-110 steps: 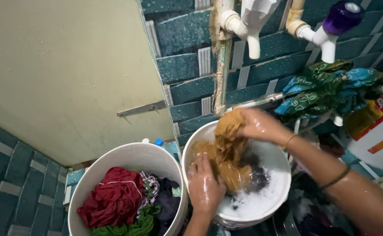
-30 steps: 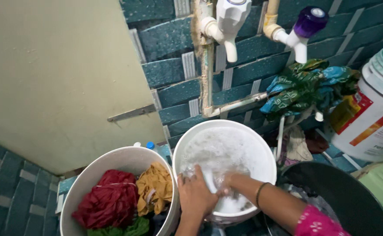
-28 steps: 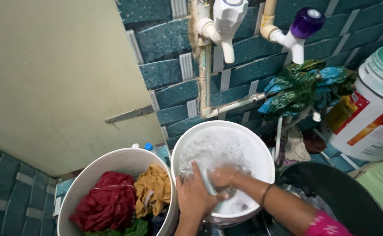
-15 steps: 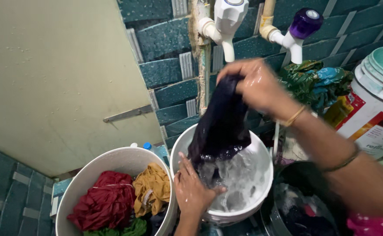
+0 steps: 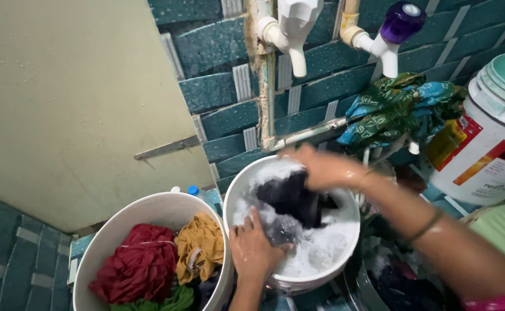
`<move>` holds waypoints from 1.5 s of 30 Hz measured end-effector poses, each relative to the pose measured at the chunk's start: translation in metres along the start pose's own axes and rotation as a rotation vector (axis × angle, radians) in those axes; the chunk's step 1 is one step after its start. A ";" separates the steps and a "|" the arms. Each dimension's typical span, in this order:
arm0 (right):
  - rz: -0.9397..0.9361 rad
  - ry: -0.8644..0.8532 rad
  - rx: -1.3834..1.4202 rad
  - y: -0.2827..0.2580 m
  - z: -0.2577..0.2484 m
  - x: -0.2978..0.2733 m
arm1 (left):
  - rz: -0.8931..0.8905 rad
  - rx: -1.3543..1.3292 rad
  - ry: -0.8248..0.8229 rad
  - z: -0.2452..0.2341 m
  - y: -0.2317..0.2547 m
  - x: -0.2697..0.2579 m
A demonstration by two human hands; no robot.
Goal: The person washes several items of clothing by hand in a bucket of soapy water under a running tap, scrubbing and rinsing each garment before placing it into a second bucket.
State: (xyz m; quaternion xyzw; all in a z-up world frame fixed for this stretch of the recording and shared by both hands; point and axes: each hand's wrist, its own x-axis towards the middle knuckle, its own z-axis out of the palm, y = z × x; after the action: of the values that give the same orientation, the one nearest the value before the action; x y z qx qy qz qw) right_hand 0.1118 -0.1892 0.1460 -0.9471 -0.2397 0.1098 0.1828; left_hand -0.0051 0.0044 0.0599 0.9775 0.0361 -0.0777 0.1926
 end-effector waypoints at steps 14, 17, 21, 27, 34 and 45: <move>0.062 -0.570 -0.264 0.032 0.214 0.081 | 0.184 0.380 0.086 0.084 -0.037 0.049; 0.069 -0.523 -0.146 0.026 0.208 0.079 | 0.088 0.360 -0.130 0.077 -0.034 0.047; 0.153 -0.275 0.263 0.026 0.160 0.064 | 0.050 0.290 0.046 0.043 -0.017 0.031; -0.062 0.130 0.499 0.028 0.063 0.033 | -0.059 0.011 0.011 0.008 0.001 0.015; -0.088 0.364 1.276 0.008 -0.018 -0.019 | -0.178 -0.674 0.132 0.085 0.010 0.066; -0.086 0.528 2.088 0.037 0.026 -0.047 | -0.204 -2.151 0.218 0.024 0.062 0.108</move>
State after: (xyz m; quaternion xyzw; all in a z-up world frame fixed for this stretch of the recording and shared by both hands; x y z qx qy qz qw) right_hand 0.0785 -0.2351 0.1135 -0.3076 -0.0137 0.0458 0.9503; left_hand 0.1042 -0.0580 0.0430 0.2910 0.1833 0.0662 0.9367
